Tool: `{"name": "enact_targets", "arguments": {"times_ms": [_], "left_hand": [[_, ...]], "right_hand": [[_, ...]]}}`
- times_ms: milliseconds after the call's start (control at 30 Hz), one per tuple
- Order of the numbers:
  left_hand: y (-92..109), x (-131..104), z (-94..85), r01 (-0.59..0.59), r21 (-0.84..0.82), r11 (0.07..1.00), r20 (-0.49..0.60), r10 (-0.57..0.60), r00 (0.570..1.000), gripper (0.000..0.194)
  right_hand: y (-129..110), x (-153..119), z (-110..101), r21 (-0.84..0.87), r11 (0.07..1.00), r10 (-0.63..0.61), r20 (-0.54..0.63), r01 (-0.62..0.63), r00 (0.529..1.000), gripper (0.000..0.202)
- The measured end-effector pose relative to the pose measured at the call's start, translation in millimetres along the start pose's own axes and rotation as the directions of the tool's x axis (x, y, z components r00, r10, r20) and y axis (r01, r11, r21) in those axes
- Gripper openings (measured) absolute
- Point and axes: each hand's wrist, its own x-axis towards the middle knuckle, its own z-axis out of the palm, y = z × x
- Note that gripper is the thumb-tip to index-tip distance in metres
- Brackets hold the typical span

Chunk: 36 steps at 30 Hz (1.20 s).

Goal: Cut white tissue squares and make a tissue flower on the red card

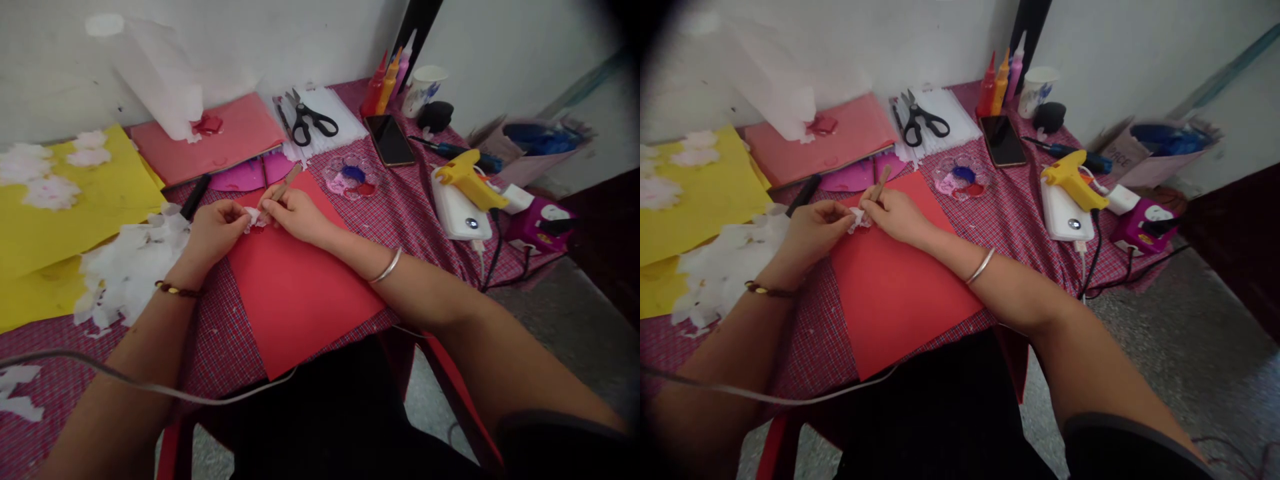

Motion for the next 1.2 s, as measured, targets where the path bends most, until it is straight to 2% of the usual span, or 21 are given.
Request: {"name": "enact_targets", "arguments": {"times_ms": [200,300,367,500,600,667,733,800,867,900,1000,1067,1133,1200], "left_hand": [[-3,2,-2.3,0.001,-0.014,1.0,0.047,0.0,0.999,0.015],[-6,2,-5.0,-0.017,0.004,1.0,0.025,0.017,1.0,0.025],[-8,1,-6.2,0.014,-0.091,0.996,0.021,-0.012,1.0,0.028],[-10,-4,-9.9,0.118,-0.362,0.925,0.05,-0.107,0.993,0.023],[-4,-8,-22.2,0.139,-0.407,0.903,0.028,-0.14,0.99,0.016],[5,-13,-38.0,0.079,-0.395,0.915,-0.062,-0.112,0.992,0.011],[15,-20,-57.7,0.019,-0.328,0.945,-0.152,-0.072,0.986,0.008],[22,-31,-75.9,0.005,-0.182,0.983,-0.176,-0.037,0.984,0.008],[23,-42,-87.1,-0.032,0.034,0.999,-0.112,0.036,0.993,0.009],[21,-48,-89.0,-0.084,0.155,0.984,-0.047,0.092,0.995,0.01],[11,-63,-81.5,-0.305,0.451,0.839,0.19,0.244,0.951,0.012],[3,-69,-70.9,-0.393,0.552,0.735,0.28,0.281,0.918,0.02],[-2,-71,-61.7,-0.414,0.586,0.697,0.294,0.293,0.91,0.022],[-2,-69,-57.2,-0.377,0.588,0.715,0.247,0.285,0.926,0.017]], "right_hand": [[0,1,1,-0.022,1.0,0.005,0.027,-0.005,1.0,0.019],[2,2,3,-0.004,1.0,-0.007,0.014,0.007,1.0,0.018],[4,3,4,0.058,0.998,0.003,0.01,-0.003,1.0,0.018],[2,3,0,0.302,0.947,0.146,-0.093,-0.112,0.985,0.022],[-4,0,-6,0.473,0.861,0.292,-0.162,-0.185,0.943,0.025],[-7,-3,-9,0.52,0.828,0.331,-0.151,-0.21,0.931,0.026],[-8,-6,-10,0.532,0.818,0.332,-0.124,-0.22,0.935,0.026],[-7,-7,-9,0.522,0.824,0.314,-0.1,-0.219,0.944,0.025],[-5,-7,-7,0.501,0.839,0.294,-0.085,-0.214,0.952,0.025],[-4,-7,-6,0.489,0.847,0.282,-0.083,-0.207,0.956,0.024],[-2,-7,-4,0.469,0.863,0.247,-0.074,-0.185,0.966,0.023],[-4,-7,-3,0.471,0.863,0.24,-0.066,-0.182,0.969,0.023],[-6,-9,-3,0.478,0.858,0.245,-0.058,-0.188,0.968,0.024],[-8,-10,-3,0.482,0.855,0.249,-0.054,-0.193,0.967,0.025]]}}
